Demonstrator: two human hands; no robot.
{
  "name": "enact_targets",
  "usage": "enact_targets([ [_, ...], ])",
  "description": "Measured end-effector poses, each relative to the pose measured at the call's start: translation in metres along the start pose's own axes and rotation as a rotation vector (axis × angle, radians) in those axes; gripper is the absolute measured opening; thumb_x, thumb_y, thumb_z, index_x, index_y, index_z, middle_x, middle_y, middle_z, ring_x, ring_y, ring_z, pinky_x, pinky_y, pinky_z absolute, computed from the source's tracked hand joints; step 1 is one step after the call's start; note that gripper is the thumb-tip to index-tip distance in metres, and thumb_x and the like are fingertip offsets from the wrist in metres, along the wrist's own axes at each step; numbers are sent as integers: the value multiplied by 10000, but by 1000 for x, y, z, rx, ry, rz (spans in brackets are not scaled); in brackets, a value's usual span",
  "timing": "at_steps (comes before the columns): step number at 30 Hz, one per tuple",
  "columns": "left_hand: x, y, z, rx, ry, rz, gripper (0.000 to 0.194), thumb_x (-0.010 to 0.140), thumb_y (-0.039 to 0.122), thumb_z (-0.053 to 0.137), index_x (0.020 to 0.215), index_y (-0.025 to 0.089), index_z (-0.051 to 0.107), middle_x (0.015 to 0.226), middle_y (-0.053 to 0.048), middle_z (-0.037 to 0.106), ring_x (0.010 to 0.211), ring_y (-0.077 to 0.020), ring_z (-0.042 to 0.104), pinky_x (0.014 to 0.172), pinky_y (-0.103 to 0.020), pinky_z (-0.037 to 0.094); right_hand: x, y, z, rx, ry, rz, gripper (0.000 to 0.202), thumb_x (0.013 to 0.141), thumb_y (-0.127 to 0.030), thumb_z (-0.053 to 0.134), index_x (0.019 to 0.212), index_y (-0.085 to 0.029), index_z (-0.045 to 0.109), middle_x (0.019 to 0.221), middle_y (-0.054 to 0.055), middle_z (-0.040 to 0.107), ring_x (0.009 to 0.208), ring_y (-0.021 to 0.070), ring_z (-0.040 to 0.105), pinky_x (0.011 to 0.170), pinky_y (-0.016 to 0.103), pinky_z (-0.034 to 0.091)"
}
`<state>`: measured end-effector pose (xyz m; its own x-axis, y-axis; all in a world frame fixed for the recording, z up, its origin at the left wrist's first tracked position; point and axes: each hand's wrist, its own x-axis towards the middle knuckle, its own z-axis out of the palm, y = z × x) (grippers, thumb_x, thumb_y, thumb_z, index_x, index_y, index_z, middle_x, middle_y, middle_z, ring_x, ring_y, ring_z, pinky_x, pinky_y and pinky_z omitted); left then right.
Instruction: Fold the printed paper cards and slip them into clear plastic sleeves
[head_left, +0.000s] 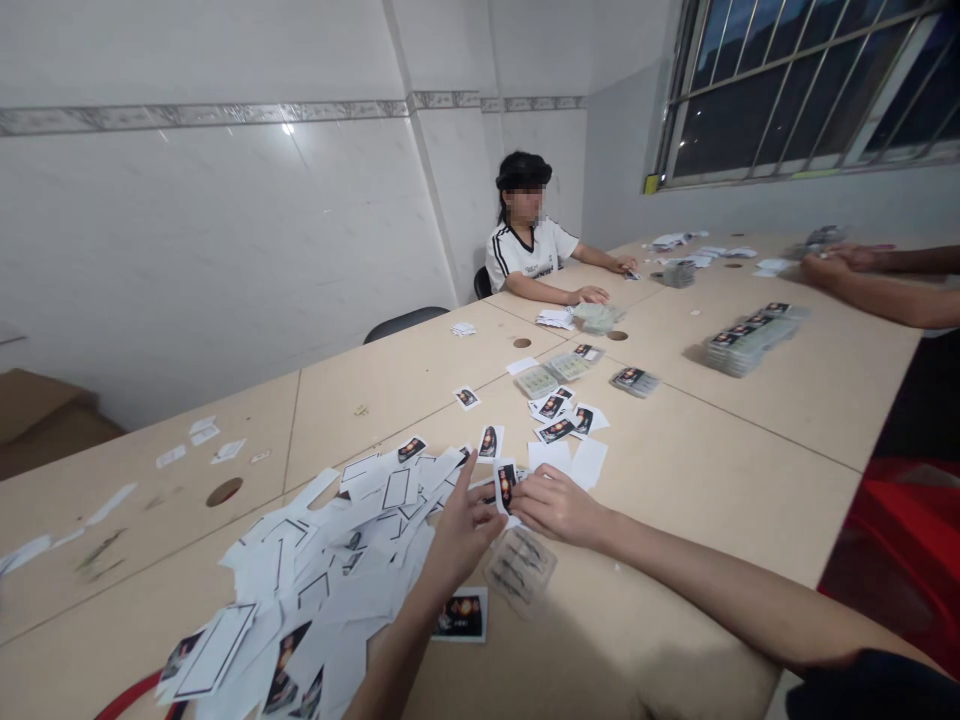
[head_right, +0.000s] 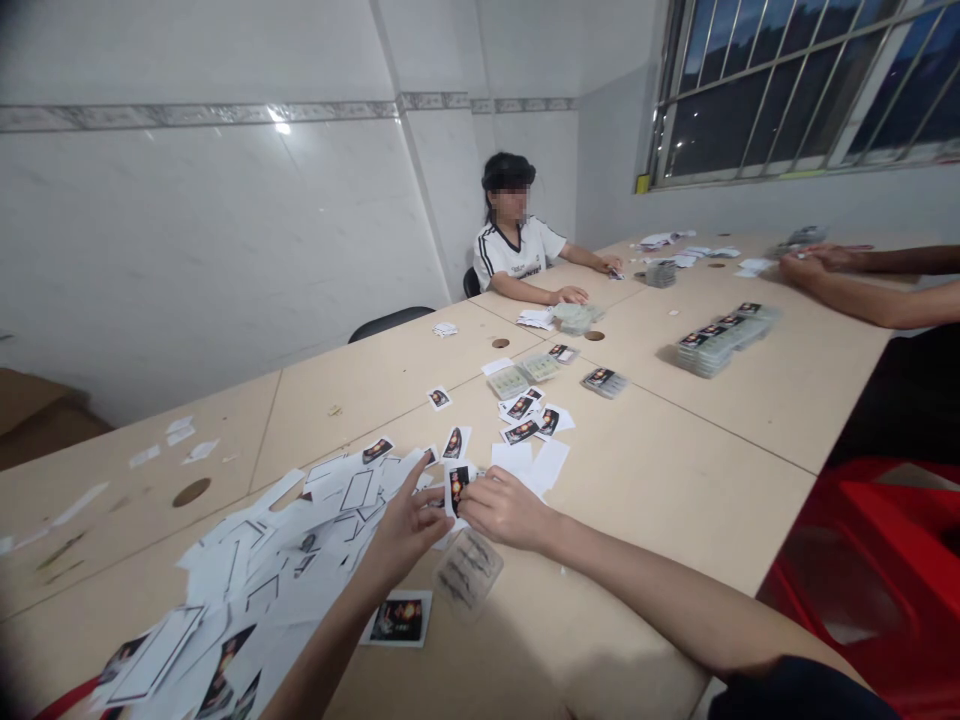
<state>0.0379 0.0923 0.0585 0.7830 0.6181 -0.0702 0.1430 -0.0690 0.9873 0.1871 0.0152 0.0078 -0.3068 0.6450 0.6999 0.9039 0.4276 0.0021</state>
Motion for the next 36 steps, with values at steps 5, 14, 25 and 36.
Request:
enact_targets([
  [5, 0, -1, -2, -6, -34, 5, 844, 614, 127, 582, 1314, 210, 117, 880, -18, 528, 546, -25, 454, 588, -191, 388, 2, -2, -5, 103, -35, 51, 192, 859, -266, 376, 817, -151, 524, 780, 51, 593, 748, 124, 518, 658, 275, 331],
  [14, 2, -7, -1, 35, -43, 73, 773, 619, 62, 528, 1303, 213, 204, 885, -17, 540, 548, -34, 448, 568, -187, 380, 1, -1, -5, 150, -54, 106, 182, 860, -267, 374, 820, -162, 516, 751, 33, 580, 729, 119, 511, 674, 267, 332],
  [25, 1, -10, 1, 108, -39, 98, 732, 611, 46, 487, 1280, 203, 236, 928, -36, 535, 565, -32, 450, 572, -174, 382, 2, -7, 0, 143, -95, 145, 164, 854, -189, 318, 788, -163, 466, 732, 43, 534, 707, 131, 477, 652, 269, 323],
  [36, 1, -8, -1, 137, -44, 134, 699, 641, 89, 494, 1282, 199, 237, 969, -59, 534, 568, -46, 447, 594, -212, 396, 5, -15, 0, 503, 11, 453, 115, 840, -167, 363, 750, -176, 434, 713, 11, 502, 671, 118, 463, 635, 243, 362],
])
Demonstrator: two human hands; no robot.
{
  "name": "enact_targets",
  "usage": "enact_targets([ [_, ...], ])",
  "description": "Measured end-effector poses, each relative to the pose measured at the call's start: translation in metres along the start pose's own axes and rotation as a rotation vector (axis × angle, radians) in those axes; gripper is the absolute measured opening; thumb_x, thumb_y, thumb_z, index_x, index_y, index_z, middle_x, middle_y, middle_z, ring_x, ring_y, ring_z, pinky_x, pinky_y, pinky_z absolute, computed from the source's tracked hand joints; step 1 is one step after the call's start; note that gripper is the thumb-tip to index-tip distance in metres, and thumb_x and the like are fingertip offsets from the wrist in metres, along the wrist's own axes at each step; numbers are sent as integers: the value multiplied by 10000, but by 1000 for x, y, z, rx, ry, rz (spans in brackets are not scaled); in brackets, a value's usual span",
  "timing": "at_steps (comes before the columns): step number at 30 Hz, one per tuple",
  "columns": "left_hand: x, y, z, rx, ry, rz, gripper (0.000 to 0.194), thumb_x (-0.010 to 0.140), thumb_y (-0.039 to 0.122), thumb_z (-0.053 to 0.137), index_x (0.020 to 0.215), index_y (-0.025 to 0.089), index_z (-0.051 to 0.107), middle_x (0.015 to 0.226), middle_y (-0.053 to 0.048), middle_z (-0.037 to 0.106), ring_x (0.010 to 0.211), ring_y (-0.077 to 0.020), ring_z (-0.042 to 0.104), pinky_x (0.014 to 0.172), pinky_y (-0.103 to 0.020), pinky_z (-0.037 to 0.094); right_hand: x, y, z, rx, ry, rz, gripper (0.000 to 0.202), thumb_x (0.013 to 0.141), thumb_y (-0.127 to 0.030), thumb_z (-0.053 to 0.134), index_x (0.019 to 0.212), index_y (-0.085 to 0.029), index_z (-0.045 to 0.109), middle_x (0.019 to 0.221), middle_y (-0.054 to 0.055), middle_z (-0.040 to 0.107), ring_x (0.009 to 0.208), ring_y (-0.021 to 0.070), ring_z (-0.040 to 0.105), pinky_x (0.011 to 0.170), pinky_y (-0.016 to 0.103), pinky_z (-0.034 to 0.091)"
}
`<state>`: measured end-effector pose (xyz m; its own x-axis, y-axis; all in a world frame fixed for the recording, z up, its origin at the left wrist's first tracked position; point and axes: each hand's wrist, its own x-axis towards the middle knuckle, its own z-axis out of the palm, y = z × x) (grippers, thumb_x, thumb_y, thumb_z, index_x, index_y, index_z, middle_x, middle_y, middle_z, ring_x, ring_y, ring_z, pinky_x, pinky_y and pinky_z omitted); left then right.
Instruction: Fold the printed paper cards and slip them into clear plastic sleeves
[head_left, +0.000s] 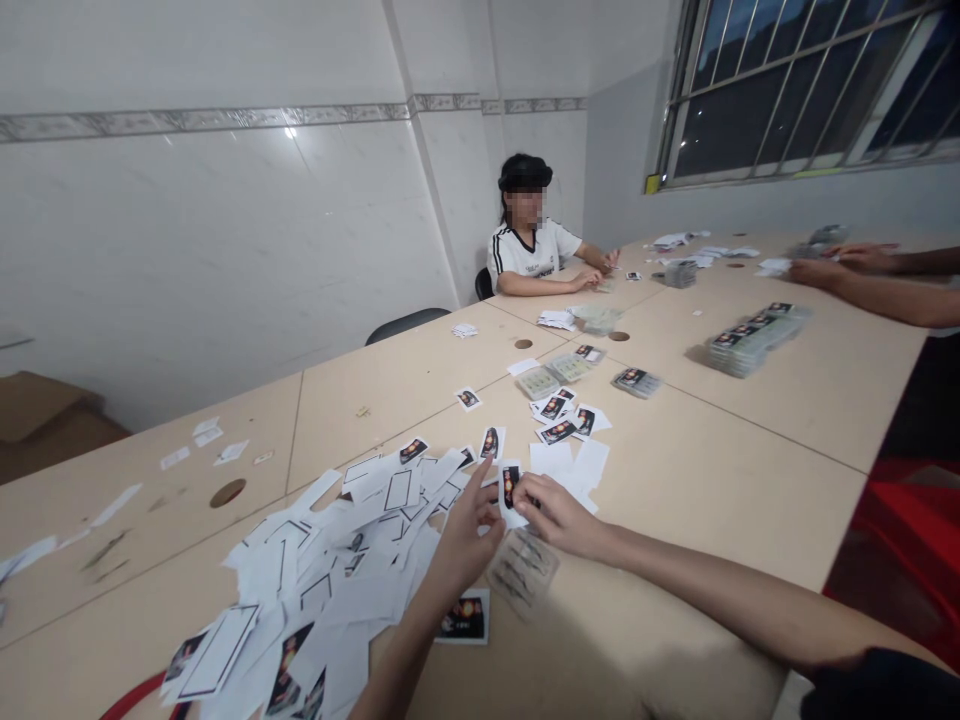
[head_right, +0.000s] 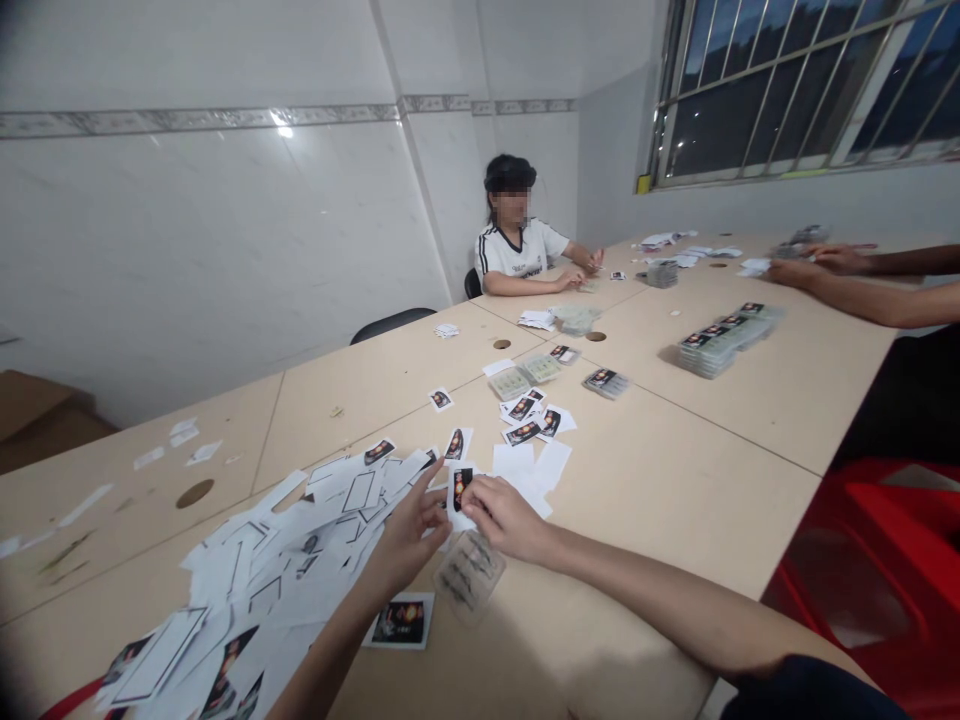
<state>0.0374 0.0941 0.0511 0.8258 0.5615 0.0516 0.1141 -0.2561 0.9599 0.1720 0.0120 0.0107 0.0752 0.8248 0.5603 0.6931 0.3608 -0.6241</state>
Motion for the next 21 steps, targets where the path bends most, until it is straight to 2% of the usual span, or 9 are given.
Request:
enact_targets([
  [8, 0, -2, -1, 33, 2, 10, 633, 668, 103, 485, 1255, 179, 260, 982, -70, 522, 566, -50, 439, 599, -221, 395, 0, 1, 2, 259, 12, 141, 158, 851, -254, 365, 738, -165, 431, 669, -9, 435, 602, 98, 411, 556, 208, 343],
  [21, 0, 0, -1, 61, -3, 41, 565, 660, 63, 466, 1180, 191, 286, 926, -47, 506, 557, -48, 434, 575, -198, 375, 0, 2, 2, 400, -13, 232, 228, 845, -361, 361, 739, -165, 410, 636, -30, 381, 575, 89, 351, 525, 203, 291],
])
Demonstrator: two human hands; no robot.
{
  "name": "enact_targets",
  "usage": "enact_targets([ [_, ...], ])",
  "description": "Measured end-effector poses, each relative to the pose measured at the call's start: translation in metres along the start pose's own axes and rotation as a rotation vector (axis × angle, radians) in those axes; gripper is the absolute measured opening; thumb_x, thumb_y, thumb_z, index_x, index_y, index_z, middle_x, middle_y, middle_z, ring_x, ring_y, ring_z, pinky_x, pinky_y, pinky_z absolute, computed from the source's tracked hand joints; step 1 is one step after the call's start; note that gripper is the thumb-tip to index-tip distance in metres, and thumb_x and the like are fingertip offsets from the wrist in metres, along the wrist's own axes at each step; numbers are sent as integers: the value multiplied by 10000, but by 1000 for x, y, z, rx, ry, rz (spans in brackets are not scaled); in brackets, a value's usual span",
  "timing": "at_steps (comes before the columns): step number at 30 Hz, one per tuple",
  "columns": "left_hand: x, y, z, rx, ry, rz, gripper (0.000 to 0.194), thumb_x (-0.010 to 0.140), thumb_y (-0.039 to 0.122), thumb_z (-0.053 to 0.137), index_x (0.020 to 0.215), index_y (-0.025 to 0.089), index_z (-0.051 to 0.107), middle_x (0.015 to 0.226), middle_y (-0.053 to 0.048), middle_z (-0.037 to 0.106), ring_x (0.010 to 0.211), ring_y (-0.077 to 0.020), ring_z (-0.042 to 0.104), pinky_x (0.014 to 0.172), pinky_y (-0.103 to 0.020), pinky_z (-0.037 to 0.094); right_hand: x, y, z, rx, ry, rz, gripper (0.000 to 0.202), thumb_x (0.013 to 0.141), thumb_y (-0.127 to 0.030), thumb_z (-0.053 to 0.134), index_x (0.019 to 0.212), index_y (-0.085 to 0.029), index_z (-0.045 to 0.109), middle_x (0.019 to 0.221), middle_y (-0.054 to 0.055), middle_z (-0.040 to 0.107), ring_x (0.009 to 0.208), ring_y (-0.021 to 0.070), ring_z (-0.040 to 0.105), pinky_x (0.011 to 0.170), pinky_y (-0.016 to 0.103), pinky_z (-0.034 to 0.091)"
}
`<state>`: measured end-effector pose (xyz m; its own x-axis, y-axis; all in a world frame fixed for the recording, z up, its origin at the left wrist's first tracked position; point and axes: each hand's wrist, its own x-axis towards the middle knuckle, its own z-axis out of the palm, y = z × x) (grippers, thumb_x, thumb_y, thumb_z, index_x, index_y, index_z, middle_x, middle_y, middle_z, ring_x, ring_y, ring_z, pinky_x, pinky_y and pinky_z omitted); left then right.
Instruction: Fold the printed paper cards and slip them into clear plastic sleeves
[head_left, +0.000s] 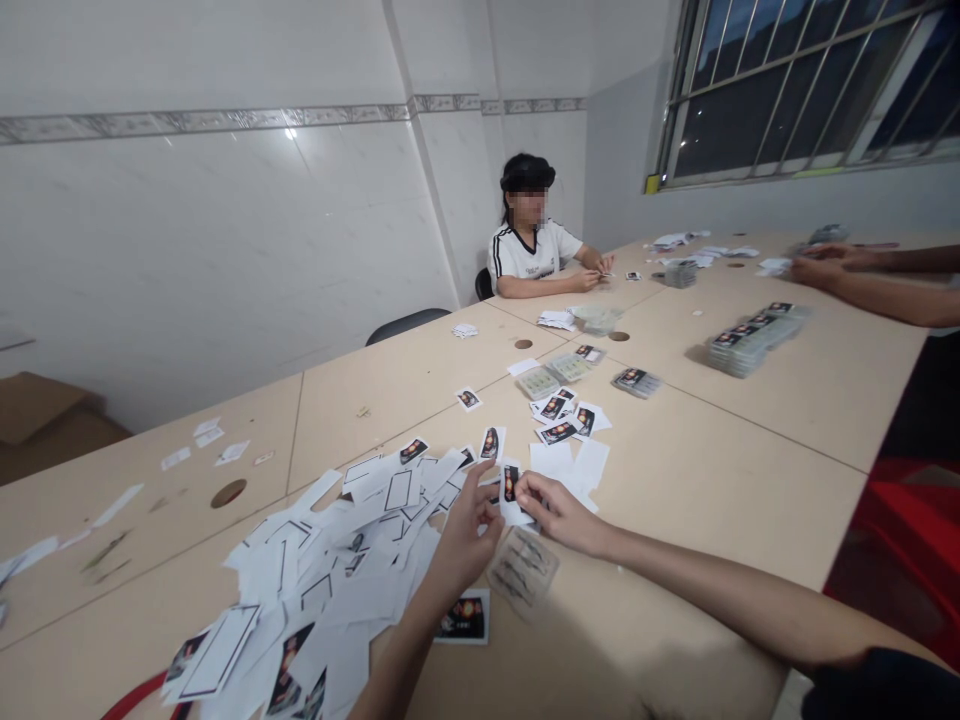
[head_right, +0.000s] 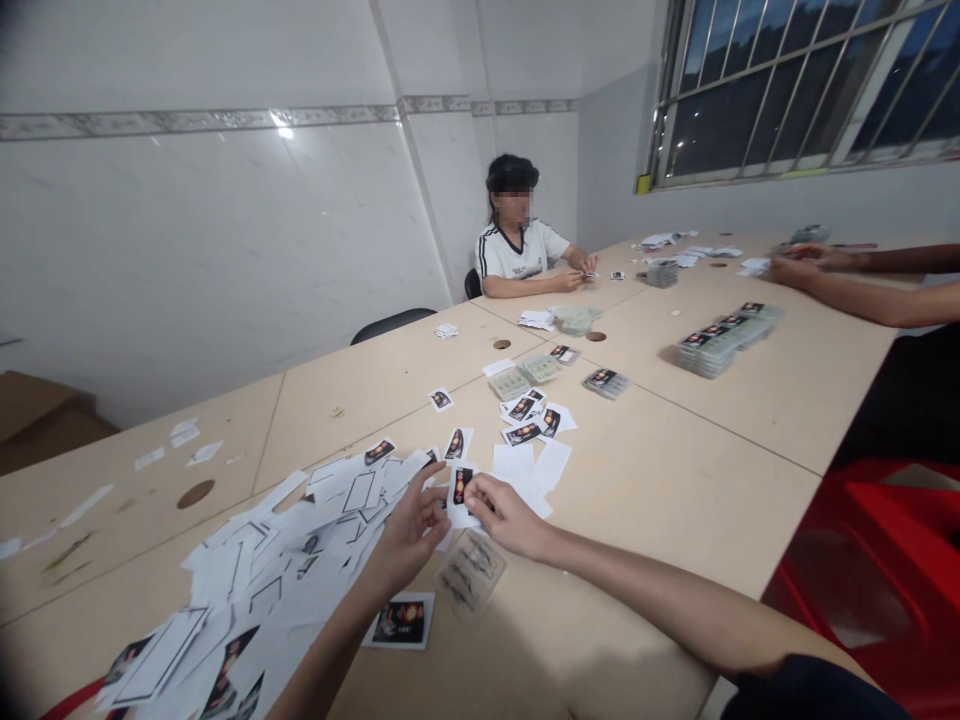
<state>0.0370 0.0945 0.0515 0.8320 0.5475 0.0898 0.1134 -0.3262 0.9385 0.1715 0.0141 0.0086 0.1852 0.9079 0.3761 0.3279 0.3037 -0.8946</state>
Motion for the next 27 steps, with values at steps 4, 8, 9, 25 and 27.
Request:
enact_targets([
  [4, 0, 2, 0, 54, -8, 23, 518, 658, 54, 440, 1138, 189, 299, 883, -30, 500, 546, -49, 410, 563, -190, 365, 1, 1, -1, 29, -19, 32, 270, 838, -403, 357, 720, -163, 398, 619, -36, 366, 556, 85, 332, 518, 205, 276],
  [8, 0, 3, 0, 83, -10, 40, 436, 652, 49, 425, 1055, 192, 336, 830, -5, 495, 540, -56, 393, 551, -184, 349, 2, 1, -2, 67, -21, 49, 289, 830, -425, 360, 706, -166, 389, 608, -40, 346, 553, 85, 318, 517, 206, 267],
  [9, 1, 2, 0, 92, -9, 44, 392, 652, 53, 425, 1013, 190, 357, 806, 3, 488, 543, -59, 392, 552, -184, 346, 2, 1, -2, 78, -21, 49, 291, 831, -427, 358, 705, -166, 387, 610, -39, 346, 557, 85, 319, 520, 207, 269],
  [25, 1, 5, -1, 201, -15, 42, 170, 638, 69, 403, 750, 142, 509, 601, 26, 425, 560, -99, 414, 530, -195, 334, 3, 3, -4, 141, -18, 84, 324, 814, -475, 363, 738, -164, 413, 615, -40, 342, 560, 86, 315, 522, 212, 260],
  [27, 1, 5, -1, 198, -13, 50, 169, 642, 75, 406, 748, 143, 518, 605, 23, 441, 561, -99, 423, 530, -194, 338, 4, 3, -5, 160, -20, 82, 322, 816, -472, 362, 734, -164, 409, 616, -40, 339, 561, 85, 312, 527, 213, 260],
])
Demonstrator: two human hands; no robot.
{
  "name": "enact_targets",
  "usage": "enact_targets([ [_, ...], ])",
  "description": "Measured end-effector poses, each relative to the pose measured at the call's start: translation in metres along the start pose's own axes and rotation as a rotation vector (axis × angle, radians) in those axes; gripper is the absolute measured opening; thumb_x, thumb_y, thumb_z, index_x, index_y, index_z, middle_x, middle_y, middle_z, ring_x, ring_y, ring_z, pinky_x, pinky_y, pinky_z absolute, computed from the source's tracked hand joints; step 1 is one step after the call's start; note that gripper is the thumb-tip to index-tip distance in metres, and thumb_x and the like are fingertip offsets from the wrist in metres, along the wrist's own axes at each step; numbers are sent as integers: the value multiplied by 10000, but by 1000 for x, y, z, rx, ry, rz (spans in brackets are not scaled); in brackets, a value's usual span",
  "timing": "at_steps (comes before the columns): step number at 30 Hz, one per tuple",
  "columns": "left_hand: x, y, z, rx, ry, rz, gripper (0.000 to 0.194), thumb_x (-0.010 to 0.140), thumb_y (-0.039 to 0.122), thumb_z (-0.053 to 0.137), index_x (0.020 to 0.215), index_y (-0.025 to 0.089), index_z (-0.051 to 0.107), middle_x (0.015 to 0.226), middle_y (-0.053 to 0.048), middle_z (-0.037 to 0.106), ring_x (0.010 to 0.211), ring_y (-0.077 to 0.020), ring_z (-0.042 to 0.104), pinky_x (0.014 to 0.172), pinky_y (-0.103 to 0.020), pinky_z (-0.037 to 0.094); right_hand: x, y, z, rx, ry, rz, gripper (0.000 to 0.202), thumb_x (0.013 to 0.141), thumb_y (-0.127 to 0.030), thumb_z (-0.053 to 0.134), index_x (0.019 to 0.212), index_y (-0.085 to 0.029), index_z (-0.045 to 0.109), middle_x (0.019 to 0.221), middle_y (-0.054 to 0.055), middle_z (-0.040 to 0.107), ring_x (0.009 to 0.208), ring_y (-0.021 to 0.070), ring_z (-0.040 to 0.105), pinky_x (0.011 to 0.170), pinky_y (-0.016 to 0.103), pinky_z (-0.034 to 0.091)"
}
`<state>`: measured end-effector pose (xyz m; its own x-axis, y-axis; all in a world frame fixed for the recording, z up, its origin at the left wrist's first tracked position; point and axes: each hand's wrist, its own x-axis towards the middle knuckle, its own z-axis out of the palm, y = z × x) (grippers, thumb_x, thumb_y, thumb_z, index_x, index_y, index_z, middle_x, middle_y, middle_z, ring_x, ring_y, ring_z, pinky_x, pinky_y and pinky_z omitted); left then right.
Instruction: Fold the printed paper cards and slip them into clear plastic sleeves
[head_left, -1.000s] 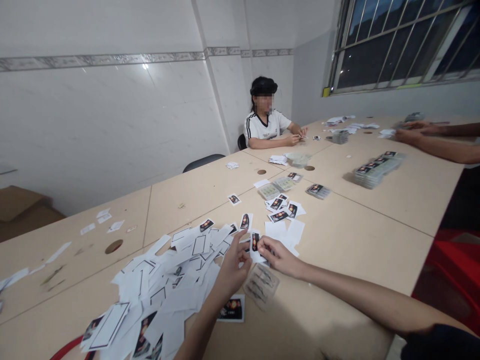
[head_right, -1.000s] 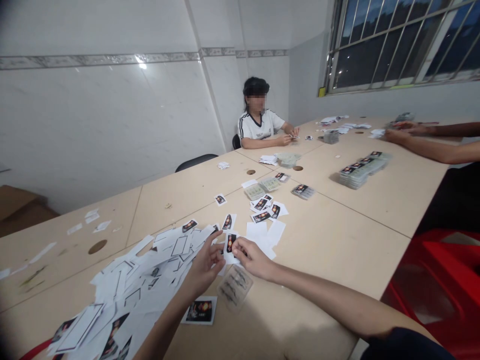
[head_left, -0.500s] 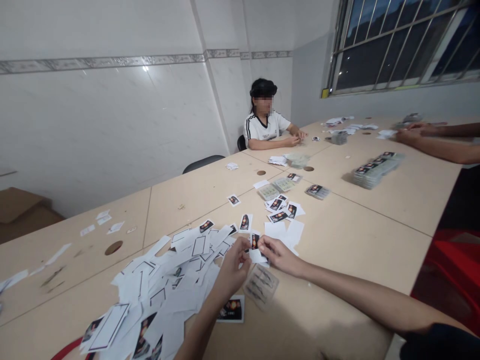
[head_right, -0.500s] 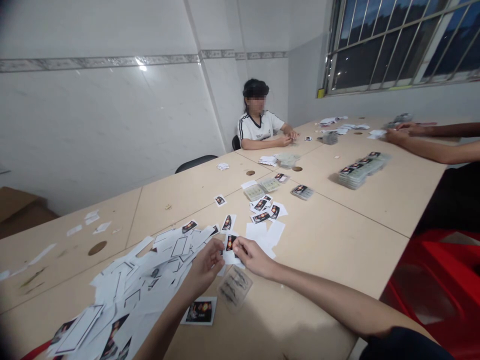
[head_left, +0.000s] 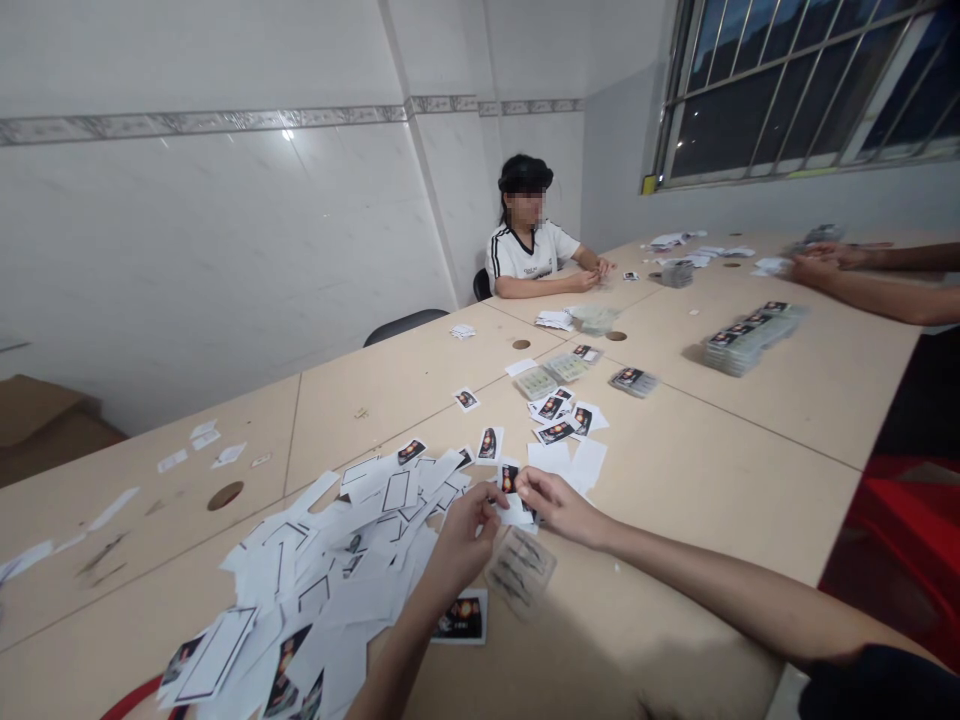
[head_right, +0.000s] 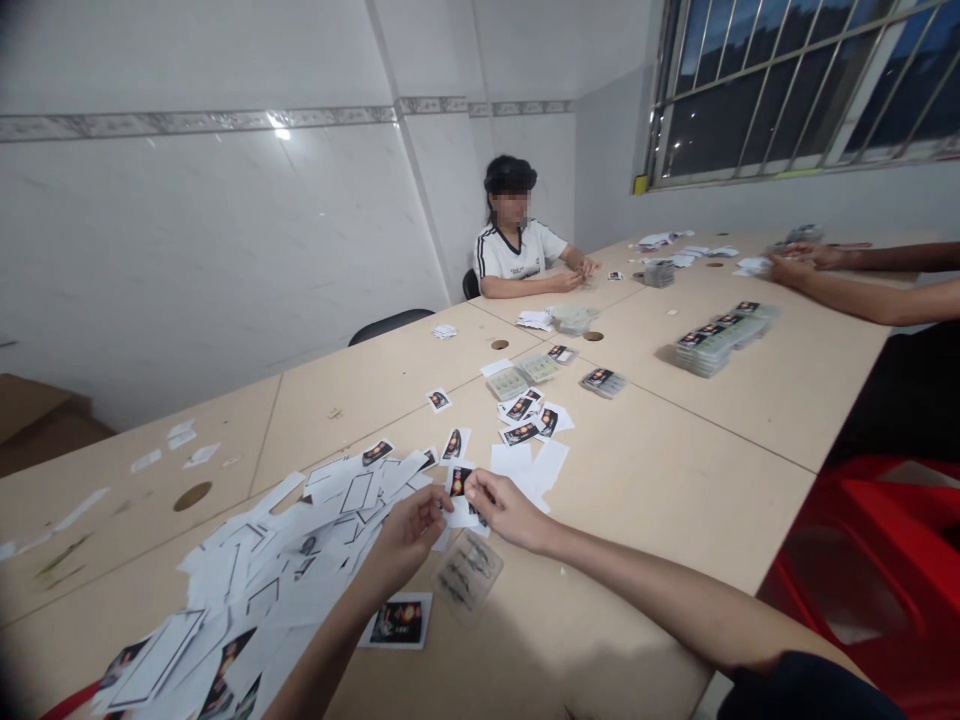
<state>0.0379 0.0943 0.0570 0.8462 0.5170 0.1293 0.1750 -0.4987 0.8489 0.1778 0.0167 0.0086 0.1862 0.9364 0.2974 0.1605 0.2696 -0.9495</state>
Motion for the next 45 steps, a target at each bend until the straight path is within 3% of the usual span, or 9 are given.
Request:
enact_targets([
  [12, 0, 0, 1, -22, 51, 32, 264, 630, 86, 431, 783, 156, 634, 846, -42, 565, 575, -91, 465, 556, -213, 376, 4, 7, -2, 226, -16, 34, 371, 743, -526, 460, 711, -157, 439, 587, -43, 366, 520, 72, 340, 496, 203, 264],
  [17, 0, -2, 0, -28, 44, 29, 265, 625, 93, 437, 790, 152, 635, 856, -49, 579, 595, -103, 485, 563, -224, 379, 6, 8, -6, 219, -37, -5, 451, 799, -551, 314, 748, -139, 491, 605, -6, 441, 559, 94, 401, 546, 228, 312],
  [22, 0, 1, -1, -21, 15, 19, 287, 626, 81, 424, 821, 147, 623, 821, -38, 561, 597, -101, 469, 586, -225, 374, 4, -2, -11, -21, -67, -33, 354, 631, -464, 624, 711, -157, 469, 603, -46, 397, 552, 75, 353, 509, 197, 277],
  [27, -2, 3, -1, 0, 3, -4, 267, 614, 53, 402, 791, 147, 579, 682, -1, 508, 578, -102, 438, 590, -221, 363, 2, -3, -9, -154, -133, -25, 340, 673, -440, 588, 582, -151, 433, 563, -52, 357, 510, 61, 318, 473, 191, 254],
  [29, -3, 3, 0, 1, 20, -17, 240, 626, 64, 412, 816, 158, 524, 639, 24, 462, 567, -100, 422, 580, -212, 358, 2, -1, -7, -125, -124, 0, 353, 677, -447, 579, 563, -147, 431, 553, -50, 364, 504, 59, 323, 472, 191, 259],
  [32, -3, 4, 1, 3, 69, -44, 207, 685, 161, 465, 888, 179, 424, 752, 21, 454, 577, -87, 414, 575, -204, 358, 2, 1, -2, -36, -57, 56, 368, 655, -462, 592, 563, -144, 433, 505, -63, 344, 467, 48, 304, 443, 184, 235],
  [35, -3, 6, 4, 25, 56, -86, 162, 732, 305, 488, 807, 173, 433, 726, 22, 454, 578, -93, 417, 542, -197, 341, 1, 2, 2, 94, -17, 118, 368, 634, -461, 611, 583, -143, 433, 471, -80, 332, 413, 29, 292, 398, 170, 208],
  [40, -4, 10, 6, 35, -117, -102, 346, 815, 388, 358, 649, 139, 532, 557, 15, 491, 558, -121, 460, 528, -209, 345, -1, 4, 4, 251, -110, 196, 351, 648, -449, 605, 600, -147, 433, 401, -79, 438, 307, 34, 386, 318, 148, 229],
  [45, -4, 11, 6, 64, -134, -86, 411, 827, 407, 333, 581, 135, 518, 546, 9, 509, 559, -123, 471, 561, -217, 340, 2, 3, -3, 383, -243, 241, 309, 651, -387, 628, 609, -135, 454, 382, -53, 526, 290, 62, 466, 287, 139, 258],
])
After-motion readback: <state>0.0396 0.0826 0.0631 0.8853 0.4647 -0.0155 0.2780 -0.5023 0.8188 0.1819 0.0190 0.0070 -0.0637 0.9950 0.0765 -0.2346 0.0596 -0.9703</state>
